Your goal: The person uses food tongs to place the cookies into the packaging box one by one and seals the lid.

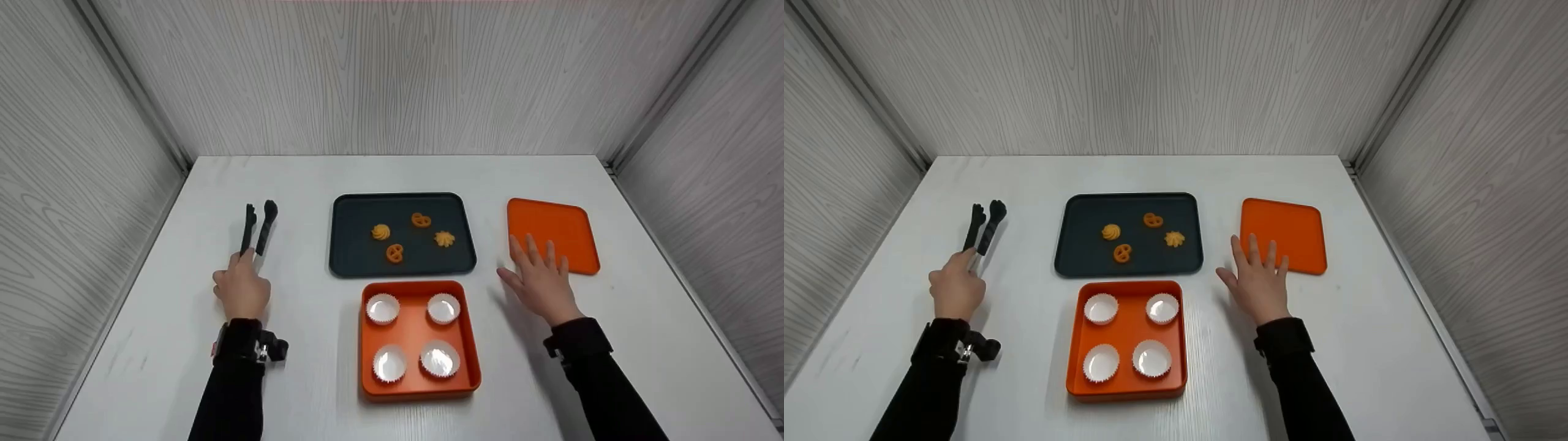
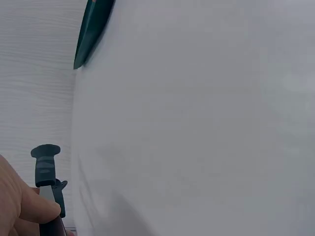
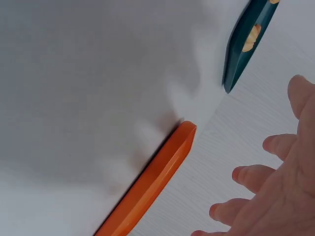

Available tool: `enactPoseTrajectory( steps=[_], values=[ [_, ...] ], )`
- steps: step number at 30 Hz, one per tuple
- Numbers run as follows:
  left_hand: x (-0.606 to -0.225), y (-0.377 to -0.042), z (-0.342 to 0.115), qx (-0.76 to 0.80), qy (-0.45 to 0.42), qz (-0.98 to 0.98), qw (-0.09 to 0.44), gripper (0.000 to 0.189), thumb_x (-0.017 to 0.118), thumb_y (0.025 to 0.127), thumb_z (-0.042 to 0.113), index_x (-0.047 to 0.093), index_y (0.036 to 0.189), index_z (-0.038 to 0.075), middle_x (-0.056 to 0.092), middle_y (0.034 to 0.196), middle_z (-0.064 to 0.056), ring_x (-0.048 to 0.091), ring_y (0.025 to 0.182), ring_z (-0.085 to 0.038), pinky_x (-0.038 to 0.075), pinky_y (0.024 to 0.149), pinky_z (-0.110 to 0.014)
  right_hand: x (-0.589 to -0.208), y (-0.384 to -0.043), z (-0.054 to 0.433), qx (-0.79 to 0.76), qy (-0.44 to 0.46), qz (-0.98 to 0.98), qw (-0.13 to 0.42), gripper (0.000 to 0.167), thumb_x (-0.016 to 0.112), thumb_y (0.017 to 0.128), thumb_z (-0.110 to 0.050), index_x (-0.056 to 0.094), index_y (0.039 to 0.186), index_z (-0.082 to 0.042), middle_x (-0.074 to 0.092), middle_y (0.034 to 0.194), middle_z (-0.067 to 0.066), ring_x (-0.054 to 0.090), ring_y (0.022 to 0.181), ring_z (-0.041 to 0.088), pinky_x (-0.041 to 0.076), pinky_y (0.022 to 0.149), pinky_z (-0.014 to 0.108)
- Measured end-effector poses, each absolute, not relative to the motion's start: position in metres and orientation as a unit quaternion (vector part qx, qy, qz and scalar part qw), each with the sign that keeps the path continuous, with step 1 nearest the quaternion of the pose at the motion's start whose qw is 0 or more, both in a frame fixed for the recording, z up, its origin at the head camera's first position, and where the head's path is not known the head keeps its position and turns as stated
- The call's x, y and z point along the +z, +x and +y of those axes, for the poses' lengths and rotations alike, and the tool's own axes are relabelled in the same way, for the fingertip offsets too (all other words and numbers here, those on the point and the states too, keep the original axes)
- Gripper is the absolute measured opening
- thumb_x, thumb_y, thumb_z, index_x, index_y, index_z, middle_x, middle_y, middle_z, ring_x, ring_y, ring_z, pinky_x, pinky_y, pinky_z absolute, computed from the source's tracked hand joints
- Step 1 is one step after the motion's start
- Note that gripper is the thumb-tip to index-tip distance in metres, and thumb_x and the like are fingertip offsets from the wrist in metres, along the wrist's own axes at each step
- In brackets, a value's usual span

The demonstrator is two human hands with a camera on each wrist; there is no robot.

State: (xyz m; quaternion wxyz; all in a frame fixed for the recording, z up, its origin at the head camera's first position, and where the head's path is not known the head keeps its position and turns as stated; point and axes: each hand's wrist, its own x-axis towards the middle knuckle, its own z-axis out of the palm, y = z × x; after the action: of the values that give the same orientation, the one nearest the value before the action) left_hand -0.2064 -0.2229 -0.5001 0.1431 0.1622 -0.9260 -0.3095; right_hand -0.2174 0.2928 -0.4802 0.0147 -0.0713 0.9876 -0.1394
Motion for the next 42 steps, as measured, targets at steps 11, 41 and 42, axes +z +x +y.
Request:
enactPoseTrajectory(
  steps=[11, 41, 42],
  values=[
    [-0.454, -0.204, -0.179, -0.488, 0.050, -0.852, 0.180, 0.053, 0.051, 0.099, -0.008, 0.049, 0.150, 0.001, 0.050, 0.152, -0.020, 0.045, 0.141, -0.038, 0.038, 0.117, -0.047, -0.464, -0.216, 0.269, -0.246, -0.116, 0.962, 0.017, 0.082, 0.048, 0.104, -0.053, 0.014, 0.165, -0.011, 0.013, 0.169, 0.023, 0.002, 0.154, 0.050, 0.002, 0.121, 0.070],
    [-0.422, -0.169, -0.032, -0.675, -0.115, -0.729, -0.014, 0.060, 0.057, 0.101, -0.001, 0.044, 0.156, 0.021, 0.045, 0.158, -0.002, 0.047, 0.139, -0.023, 0.044, 0.113, -0.039, -0.432, -0.199, 0.204, -0.487, -0.191, 0.848, 0.087, 0.069, 0.050, 0.107, -0.041, 0.020, 0.165, -0.019, 0.041, 0.161, 0.008, 0.043, 0.146, 0.028, 0.039, 0.116, 0.050],
    [-0.422, -0.169, -0.030, -0.679, -0.118, -0.724, -0.019, 0.061, 0.056, 0.101, -0.001, 0.043, 0.157, 0.020, 0.044, 0.159, -0.002, 0.045, 0.142, -0.022, 0.043, 0.114, -0.040, -0.431, -0.199, 0.203, -0.490, -0.190, 0.846, 0.091, 0.069, 0.050, 0.107, -0.043, 0.021, 0.165, -0.020, 0.042, 0.161, 0.008, 0.043, 0.146, 0.028, 0.039, 0.116, 0.050]
  ],
)
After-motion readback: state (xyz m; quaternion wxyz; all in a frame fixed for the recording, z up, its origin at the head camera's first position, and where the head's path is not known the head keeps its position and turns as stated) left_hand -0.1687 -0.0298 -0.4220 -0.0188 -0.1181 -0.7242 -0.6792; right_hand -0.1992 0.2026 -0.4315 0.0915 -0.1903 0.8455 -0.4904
